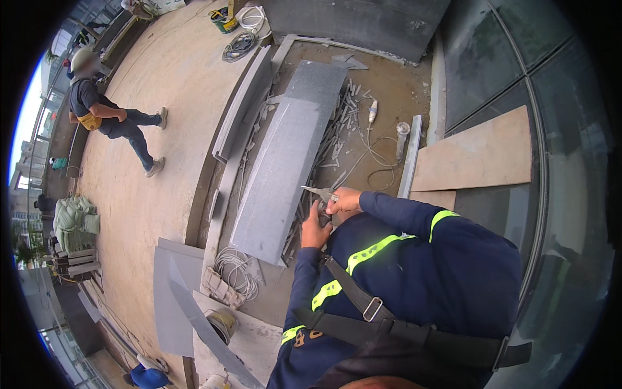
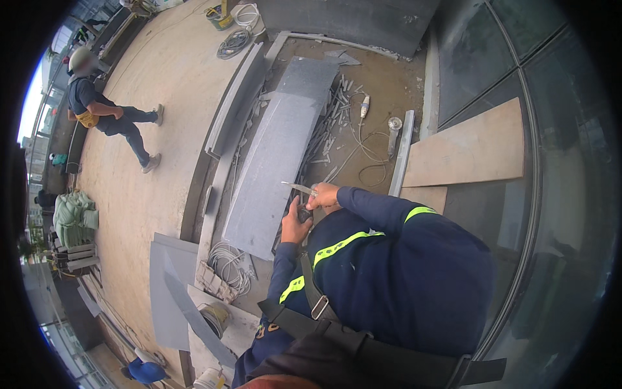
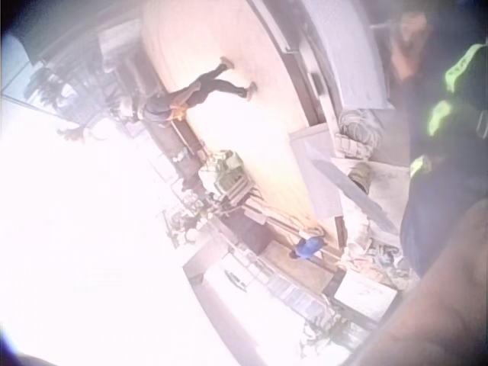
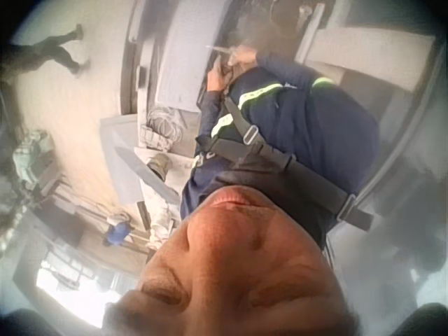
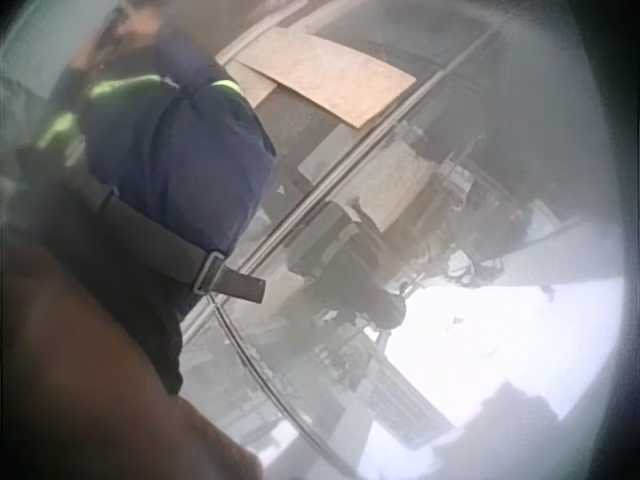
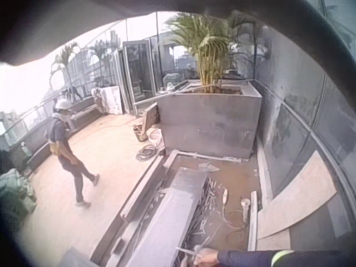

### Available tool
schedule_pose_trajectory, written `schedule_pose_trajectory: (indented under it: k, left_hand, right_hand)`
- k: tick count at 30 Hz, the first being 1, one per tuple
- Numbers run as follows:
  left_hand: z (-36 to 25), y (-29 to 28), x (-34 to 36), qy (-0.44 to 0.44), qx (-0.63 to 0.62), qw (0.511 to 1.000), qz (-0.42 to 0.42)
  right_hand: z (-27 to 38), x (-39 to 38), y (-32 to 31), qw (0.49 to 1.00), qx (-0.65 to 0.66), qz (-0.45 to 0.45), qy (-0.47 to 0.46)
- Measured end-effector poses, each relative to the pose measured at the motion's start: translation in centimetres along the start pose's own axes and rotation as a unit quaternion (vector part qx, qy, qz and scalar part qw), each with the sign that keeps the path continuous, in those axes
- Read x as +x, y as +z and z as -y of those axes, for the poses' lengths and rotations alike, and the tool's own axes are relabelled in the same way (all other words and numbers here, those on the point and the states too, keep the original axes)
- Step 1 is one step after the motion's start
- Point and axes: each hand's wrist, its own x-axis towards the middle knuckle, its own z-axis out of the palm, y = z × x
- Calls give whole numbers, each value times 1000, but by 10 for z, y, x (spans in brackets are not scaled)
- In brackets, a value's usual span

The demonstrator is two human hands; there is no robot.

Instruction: The person picks up a rectangular tile, places it on the floor, and uses a tape measure to measure its length and width. They then place a metal straight edge on the tile to verify alignment.

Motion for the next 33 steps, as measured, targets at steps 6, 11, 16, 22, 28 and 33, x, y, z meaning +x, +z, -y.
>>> schedule_pose_trajectory:
  k: [6, 11, 16, 22, 28, 33]
  left_hand:
    - [-15, 4, 40, 75, 20, 995, 64]
    - [-38, 7, 85, 103, 19, 991, 82]
    - [-87, 17, 145, 113, 22, 989, 88]
    - [-99, 37, 237, 67, 33, 992, 100]
    - [-161, 45, 340, -10, -3, 995, 101]
    - [-190, 64, 417, 54, 47, 996, 44]
  right_hand:
    - [8, -37, -35, 977, 202, -72, -16]
    - [28, -60, -111, 943, 288, -147, -73]
    - [30, -49, -178, 921, 330, -176, -106]
    - [35, 8, -265, 913, 364, -163, -87]
    - [60, 43, -371, 911, 367, -155, -109]
    - [88, 59, -457, 903, 374, -167, -131]
